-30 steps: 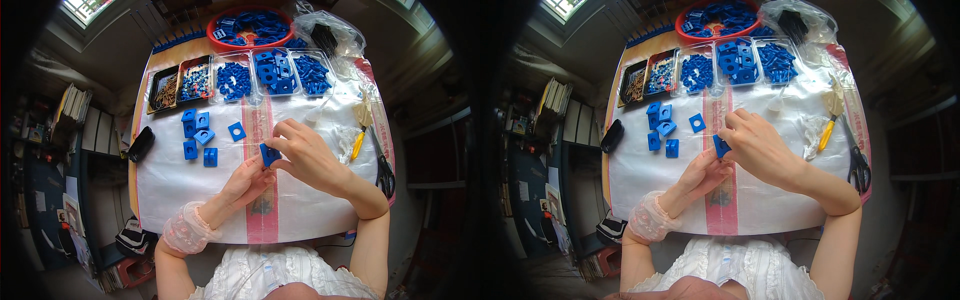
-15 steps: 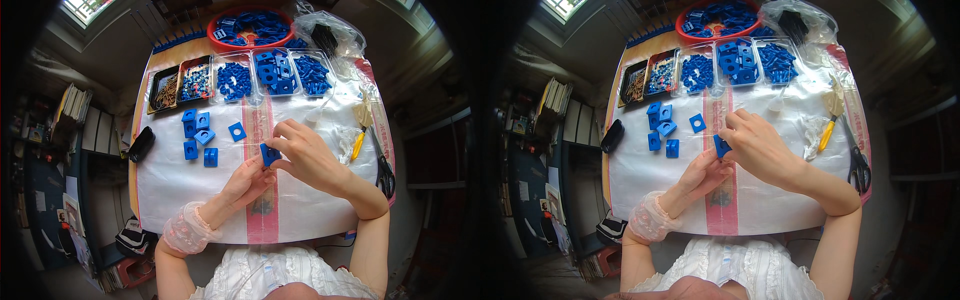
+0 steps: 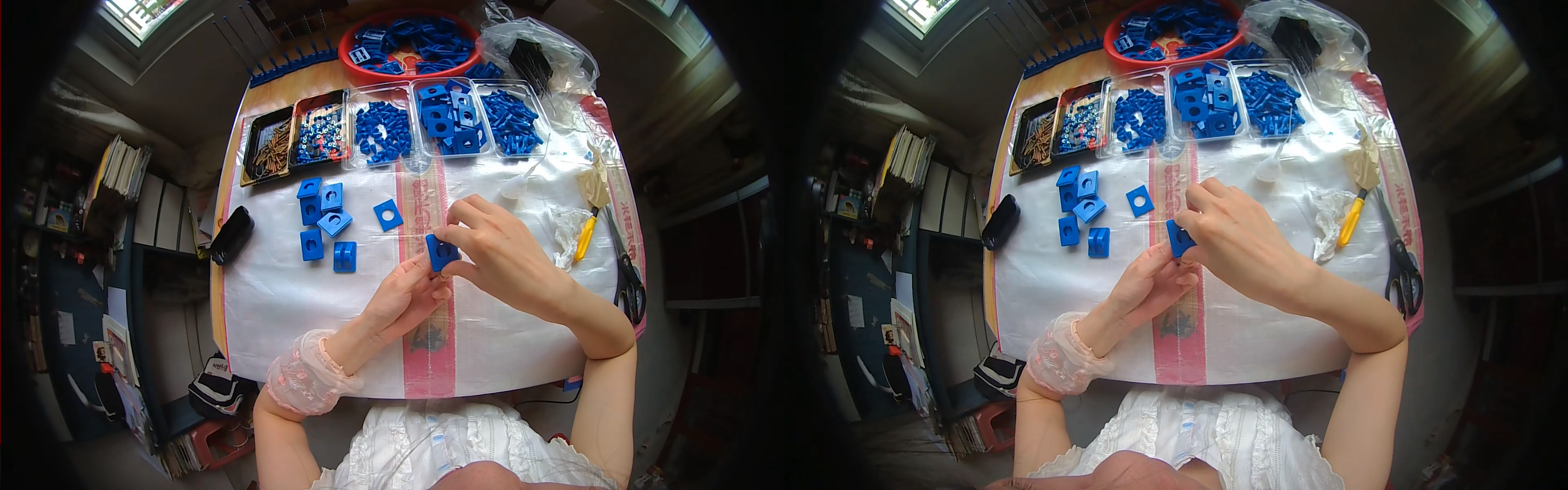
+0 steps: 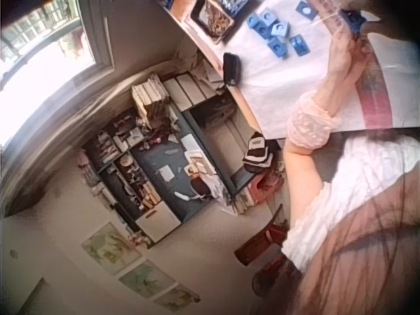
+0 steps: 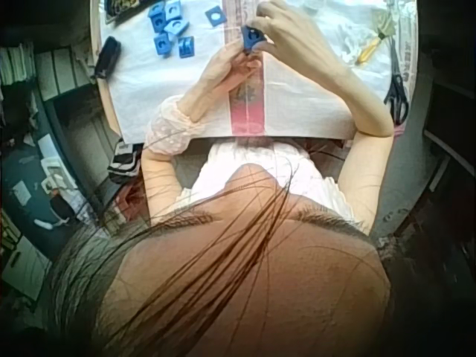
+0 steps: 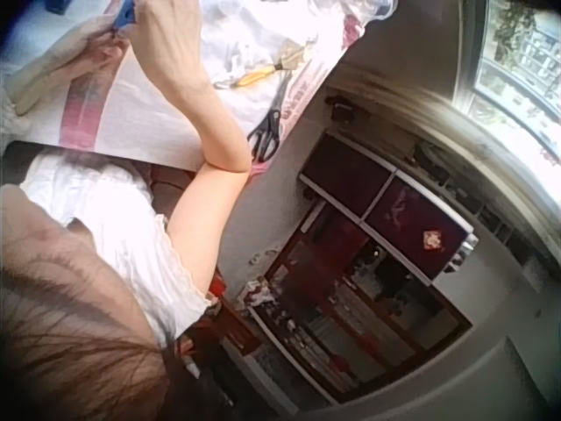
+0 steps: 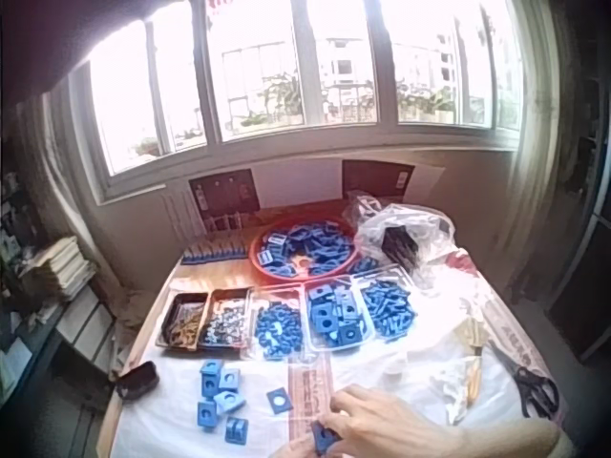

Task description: Assembling blue plastic blocks by applying glue and inserting circular components at a workstation.

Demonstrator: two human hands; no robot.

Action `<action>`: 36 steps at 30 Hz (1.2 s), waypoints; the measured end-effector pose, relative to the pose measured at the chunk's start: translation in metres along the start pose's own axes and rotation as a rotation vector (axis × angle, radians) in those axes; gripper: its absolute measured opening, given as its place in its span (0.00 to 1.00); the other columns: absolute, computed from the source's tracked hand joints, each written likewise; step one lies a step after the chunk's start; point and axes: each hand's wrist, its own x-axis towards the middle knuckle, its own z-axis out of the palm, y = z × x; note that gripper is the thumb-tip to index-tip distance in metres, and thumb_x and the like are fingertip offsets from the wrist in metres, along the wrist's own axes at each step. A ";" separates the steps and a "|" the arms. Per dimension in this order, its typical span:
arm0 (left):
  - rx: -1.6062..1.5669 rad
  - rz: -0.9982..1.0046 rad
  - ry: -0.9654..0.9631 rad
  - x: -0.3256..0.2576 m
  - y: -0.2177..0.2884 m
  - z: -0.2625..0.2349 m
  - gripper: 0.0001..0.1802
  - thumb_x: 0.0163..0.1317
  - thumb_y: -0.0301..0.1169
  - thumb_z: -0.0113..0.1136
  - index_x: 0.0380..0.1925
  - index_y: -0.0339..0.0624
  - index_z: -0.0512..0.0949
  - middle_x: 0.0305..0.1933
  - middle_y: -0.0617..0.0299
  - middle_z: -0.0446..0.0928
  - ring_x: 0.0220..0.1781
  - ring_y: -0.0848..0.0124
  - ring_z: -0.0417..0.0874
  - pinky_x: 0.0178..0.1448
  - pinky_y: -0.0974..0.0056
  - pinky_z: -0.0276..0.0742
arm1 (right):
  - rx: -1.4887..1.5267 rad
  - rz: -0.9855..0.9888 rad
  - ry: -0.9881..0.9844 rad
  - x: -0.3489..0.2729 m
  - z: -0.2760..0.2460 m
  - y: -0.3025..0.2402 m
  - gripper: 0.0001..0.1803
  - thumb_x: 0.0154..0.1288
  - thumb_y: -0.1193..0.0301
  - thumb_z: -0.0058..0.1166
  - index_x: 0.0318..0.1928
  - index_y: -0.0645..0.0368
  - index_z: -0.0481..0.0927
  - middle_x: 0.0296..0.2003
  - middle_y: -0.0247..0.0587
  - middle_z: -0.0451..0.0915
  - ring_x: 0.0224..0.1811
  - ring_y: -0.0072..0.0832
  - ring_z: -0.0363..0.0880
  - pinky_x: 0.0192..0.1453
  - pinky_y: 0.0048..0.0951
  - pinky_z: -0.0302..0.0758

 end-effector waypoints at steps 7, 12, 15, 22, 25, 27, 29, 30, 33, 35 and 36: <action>-0.006 0.000 0.004 0.000 0.000 0.000 0.14 0.75 0.38 0.52 0.53 0.42 0.73 0.45 0.65 0.75 0.45 0.76 0.71 0.45 0.69 0.70 | 0.003 0.004 -0.004 0.000 0.000 0.000 0.21 0.47 0.73 0.70 0.45 0.64 0.83 0.41 0.42 0.77 0.48 0.38 0.76 0.51 0.35 0.76; -0.009 -0.001 0.005 0.001 0.000 0.000 0.14 0.75 0.38 0.52 0.52 0.42 0.73 0.45 0.65 0.75 0.44 0.77 0.71 0.44 0.69 0.70 | 0.009 0.004 0.001 0.000 0.000 -0.001 0.20 0.47 0.74 0.70 0.44 0.64 0.83 0.40 0.42 0.77 0.48 0.38 0.76 0.51 0.35 0.76; -0.019 -0.004 0.003 0.001 -0.001 -0.002 0.14 0.75 0.38 0.52 0.52 0.42 0.73 0.45 0.66 0.75 0.44 0.78 0.71 0.44 0.69 0.69 | 0.015 0.005 0.003 0.000 0.000 0.000 0.20 0.47 0.75 0.69 0.44 0.64 0.83 0.40 0.42 0.77 0.48 0.38 0.76 0.52 0.35 0.75; -0.014 0.000 -0.003 0.001 0.000 0.000 0.14 0.75 0.38 0.52 0.53 0.42 0.73 0.45 0.66 0.75 0.44 0.78 0.70 0.44 0.69 0.69 | 0.016 0.015 -0.010 0.001 -0.001 0.000 0.20 0.48 0.74 0.69 0.44 0.64 0.83 0.41 0.43 0.77 0.49 0.38 0.76 0.51 0.35 0.75; -0.017 0.002 0.003 0.001 0.000 0.000 0.14 0.75 0.37 0.52 0.53 0.42 0.73 0.45 0.66 0.75 0.44 0.78 0.70 0.45 0.70 0.69 | 0.025 0.019 -0.016 0.002 -0.001 0.000 0.21 0.47 0.74 0.70 0.45 0.64 0.84 0.41 0.43 0.78 0.49 0.39 0.76 0.51 0.36 0.75; -0.013 -0.001 0.007 0.001 0.000 0.000 0.14 0.75 0.38 0.52 0.53 0.41 0.72 0.46 0.66 0.75 0.44 0.78 0.70 0.45 0.70 0.70 | 0.031 0.021 -0.016 0.001 -0.001 0.001 0.21 0.47 0.74 0.70 0.45 0.64 0.83 0.41 0.43 0.78 0.49 0.39 0.76 0.52 0.36 0.75; -0.014 0.000 0.002 0.002 0.000 -0.001 0.14 0.75 0.38 0.53 0.53 0.41 0.72 0.46 0.66 0.75 0.44 0.78 0.70 0.44 0.70 0.70 | 0.034 0.023 -0.017 0.001 0.000 0.001 0.21 0.47 0.74 0.70 0.45 0.64 0.83 0.41 0.43 0.78 0.49 0.39 0.76 0.52 0.36 0.75; -0.014 0.001 0.000 0.002 -0.001 -0.001 0.14 0.75 0.38 0.53 0.53 0.41 0.72 0.46 0.66 0.75 0.44 0.78 0.70 0.44 0.70 0.70 | 0.034 0.022 -0.016 0.001 0.000 0.002 0.21 0.47 0.74 0.70 0.45 0.64 0.83 0.41 0.43 0.78 0.49 0.39 0.76 0.52 0.36 0.75; -0.020 0.005 0.002 0.001 0.000 0.000 0.14 0.75 0.38 0.53 0.53 0.41 0.72 0.45 0.65 0.75 0.44 0.78 0.71 0.44 0.69 0.70 | 0.037 0.026 -0.018 0.001 0.000 0.001 0.21 0.47 0.74 0.70 0.45 0.65 0.83 0.41 0.43 0.78 0.49 0.39 0.76 0.52 0.36 0.75; -0.017 0.003 0.020 0.000 0.000 0.003 0.14 0.75 0.37 0.53 0.53 0.41 0.73 0.45 0.65 0.75 0.44 0.78 0.71 0.44 0.69 0.70 | 0.036 0.024 -0.016 0.001 0.000 0.001 0.21 0.47 0.74 0.70 0.45 0.65 0.83 0.41 0.43 0.78 0.49 0.39 0.76 0.52 0.36 0.75; -0.016 0.003 0.028 0.000 0.001 0.003 0.14 0.75 0.37 0.53 0.53 0.41 0.73 0.45 0.65 0.75 0.44 0.78 0.71 0.44 0.69 0.70 | 0.034 0.021 -0.014 0.001 0.000 0.002 0.21 0.47 0.74 0.70 0.45 0.65 0.83 0.41 0.43 0.78 0.49 0.39 0.76 0.52 0.36 0.75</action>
